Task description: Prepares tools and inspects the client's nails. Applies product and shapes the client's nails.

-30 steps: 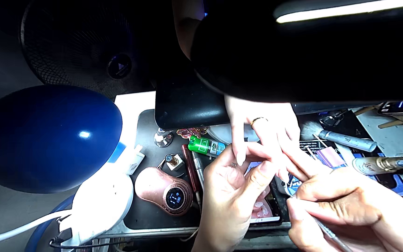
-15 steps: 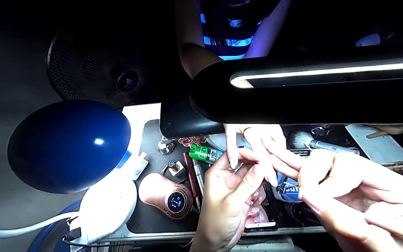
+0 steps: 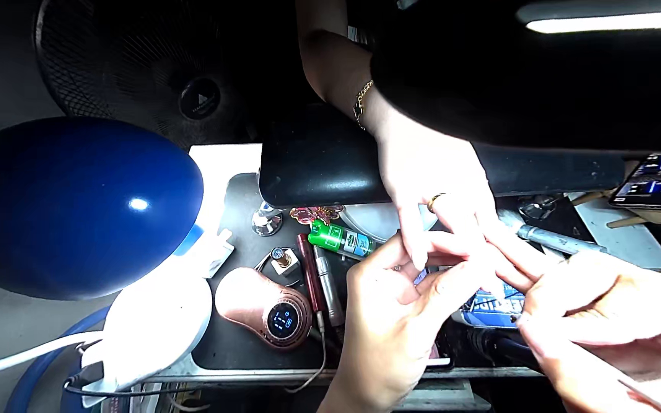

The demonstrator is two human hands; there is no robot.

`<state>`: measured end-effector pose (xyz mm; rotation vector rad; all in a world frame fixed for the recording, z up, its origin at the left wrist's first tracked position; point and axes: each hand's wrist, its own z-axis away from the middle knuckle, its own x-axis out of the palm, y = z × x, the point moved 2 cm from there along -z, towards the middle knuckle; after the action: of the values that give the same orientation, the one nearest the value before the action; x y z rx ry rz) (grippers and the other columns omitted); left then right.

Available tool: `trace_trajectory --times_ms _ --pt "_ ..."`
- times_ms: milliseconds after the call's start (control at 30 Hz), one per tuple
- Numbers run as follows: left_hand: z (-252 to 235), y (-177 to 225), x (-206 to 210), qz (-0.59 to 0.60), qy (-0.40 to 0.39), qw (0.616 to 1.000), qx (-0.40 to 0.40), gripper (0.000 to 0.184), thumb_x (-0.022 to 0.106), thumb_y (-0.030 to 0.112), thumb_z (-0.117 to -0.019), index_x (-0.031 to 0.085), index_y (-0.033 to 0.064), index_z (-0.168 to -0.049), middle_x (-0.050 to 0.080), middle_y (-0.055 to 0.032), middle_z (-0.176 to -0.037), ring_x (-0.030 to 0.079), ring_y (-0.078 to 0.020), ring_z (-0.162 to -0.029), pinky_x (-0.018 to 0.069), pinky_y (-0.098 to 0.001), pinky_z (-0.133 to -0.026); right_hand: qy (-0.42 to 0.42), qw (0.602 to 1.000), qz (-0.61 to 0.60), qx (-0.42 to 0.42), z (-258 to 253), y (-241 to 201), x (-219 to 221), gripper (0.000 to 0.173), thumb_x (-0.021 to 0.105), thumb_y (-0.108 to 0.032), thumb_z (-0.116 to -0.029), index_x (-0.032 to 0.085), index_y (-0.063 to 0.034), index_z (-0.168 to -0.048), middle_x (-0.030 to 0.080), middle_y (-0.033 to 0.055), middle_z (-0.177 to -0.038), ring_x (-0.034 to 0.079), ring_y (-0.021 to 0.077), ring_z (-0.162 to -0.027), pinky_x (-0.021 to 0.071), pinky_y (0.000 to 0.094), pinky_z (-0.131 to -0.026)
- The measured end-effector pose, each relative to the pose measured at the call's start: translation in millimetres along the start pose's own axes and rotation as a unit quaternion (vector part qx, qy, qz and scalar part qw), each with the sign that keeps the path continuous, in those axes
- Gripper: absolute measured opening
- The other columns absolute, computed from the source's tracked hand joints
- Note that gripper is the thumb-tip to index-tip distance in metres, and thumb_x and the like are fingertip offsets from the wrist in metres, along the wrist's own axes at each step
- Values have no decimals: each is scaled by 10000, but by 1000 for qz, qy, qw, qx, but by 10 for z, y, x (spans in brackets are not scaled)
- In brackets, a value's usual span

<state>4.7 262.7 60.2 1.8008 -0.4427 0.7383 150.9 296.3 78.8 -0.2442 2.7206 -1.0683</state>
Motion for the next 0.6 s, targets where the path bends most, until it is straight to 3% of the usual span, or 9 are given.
trace_trajectory --times_ms 133,233,367,467,600 --pt "-5 8 1 -2 -2 1000 0 196 623 -163 -890 622 -80 -1068 717 -120 -1038 712 -132 -946 599 -294 -876 -12 1000 -24 15 -21 -6 -12 61 750 -166 -883 695 -159 -907 738 -82 -980 727 85 -1005 620 323 -979" --pt "-1 34 -47 16 -21 999 -24 201 589 -131 -932 617 -56 -1116 710 -96 -1053 701 -121 -970 591 -296 -885 -3 981 -185 52 -29 30 -22 162 712 -90 -899 703 -114 -1059 754 34 -1097 730 227 -1107 605 392 -1014" --pt "9 129 -147 56 -30 994 -84 184 551 -87 -975 625 -15 -1127 697 -72 -979 644 -39 -760 539 -176 -654 36 967 -241 79 -34 -5 -28 166 704 -47 -900 696 -91 -1060 758 124 -1126 719 324 -1152 600 414 -1024" --pt "22 169 -236 99 -46 989 -104 205 547 -80 -983 631 0 -1153 710 -82 -1016 693 -105 -908 576 -260 -857 33 978 -197 58 -58 -44 -23 132 698 -42 -882 678 -77 -1008 762 111 -1098 730 314 -1129 613 399 -1008" --pt "35 163 -260 116 -44 987 -101 192 574 -64 -979 636 10 -1145 720 -92 -1031 705 -120 -946 576 -267 -882 21 985 -162 45 -49 -75 -22 136 705 -98 -895 690 -86 -1029 750 62 -1093 720 270 -1141 606 397 -1025"
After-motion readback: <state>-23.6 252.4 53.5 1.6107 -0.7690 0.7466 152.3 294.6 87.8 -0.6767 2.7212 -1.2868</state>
